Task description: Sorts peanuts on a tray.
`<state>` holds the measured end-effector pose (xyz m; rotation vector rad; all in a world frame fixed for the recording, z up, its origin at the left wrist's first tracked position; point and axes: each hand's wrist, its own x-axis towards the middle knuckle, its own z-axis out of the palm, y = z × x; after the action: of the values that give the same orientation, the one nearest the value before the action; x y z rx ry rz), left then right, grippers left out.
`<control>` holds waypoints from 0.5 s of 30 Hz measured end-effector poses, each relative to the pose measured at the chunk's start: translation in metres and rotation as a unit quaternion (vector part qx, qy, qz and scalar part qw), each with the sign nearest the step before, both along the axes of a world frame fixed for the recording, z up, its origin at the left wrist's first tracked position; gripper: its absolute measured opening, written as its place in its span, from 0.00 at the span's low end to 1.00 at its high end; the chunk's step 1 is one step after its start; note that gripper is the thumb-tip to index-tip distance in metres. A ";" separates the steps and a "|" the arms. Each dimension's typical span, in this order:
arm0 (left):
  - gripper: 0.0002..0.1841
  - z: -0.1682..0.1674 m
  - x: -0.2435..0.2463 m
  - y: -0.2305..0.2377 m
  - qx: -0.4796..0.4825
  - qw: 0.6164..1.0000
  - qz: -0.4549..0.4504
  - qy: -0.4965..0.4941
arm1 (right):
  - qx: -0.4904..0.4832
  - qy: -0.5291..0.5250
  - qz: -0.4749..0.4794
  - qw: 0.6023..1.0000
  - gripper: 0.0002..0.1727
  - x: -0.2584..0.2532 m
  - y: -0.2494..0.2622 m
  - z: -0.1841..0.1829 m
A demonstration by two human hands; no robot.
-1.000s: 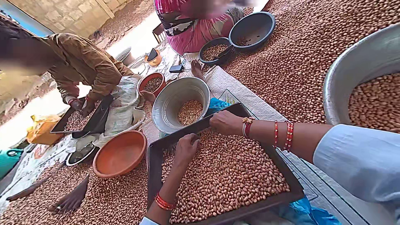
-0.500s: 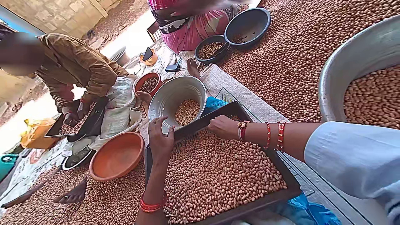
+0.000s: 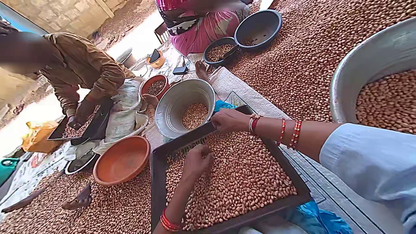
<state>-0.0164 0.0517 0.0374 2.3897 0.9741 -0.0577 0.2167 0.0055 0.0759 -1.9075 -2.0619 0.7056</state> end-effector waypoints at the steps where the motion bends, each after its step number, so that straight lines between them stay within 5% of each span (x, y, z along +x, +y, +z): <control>1: 0.12 -0.002 -0.003 0.005 -0.046 0.997 0.030 -0.058 | -0.006 -0.029 0.021 0.999 0.10 -0.002 -0.003 -0.004; 4: 0.13 -0.004 -0.005 0.008 -0.212 0.952 0.072 -0.206 | -0.027 -0.089 0.063 0.994 0.10 -0.010 -0.010 -0.012; 7: 0.18 -0.005 0.000 -0.004 -0.383 0.904 0.069 -0.176 | -0.017 -0.122 0.093 0.988 0.07 -0.016 -0.016 -0.021; 9: 0.15 -0.012 0.003 -0.002 -0.346 0.931 0.058 -0.104 | -0.021 -0.133 0.099 0.986 0.08 -0.019 -0.018 -0.024; 11: 0.11 -0.015 0.005 0.006 -0.198 0.977 0.066 -0.048 | -0.022 -0.131 0.097 0.986 0.08 -0.021 -0.020 -0.024; 15: 0.09 -0.007 0.003 0.004 -0.099 0.993 0.052 -0.027 | -0.029 -0.132 0.080 0.988 0.08 -0.020 -0.020 -0.022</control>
<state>-0.0135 0.0559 0.0300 2.1467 1.0163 -0.0484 0.1969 -0.0148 0.0537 -1.9745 -2.4016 0.5798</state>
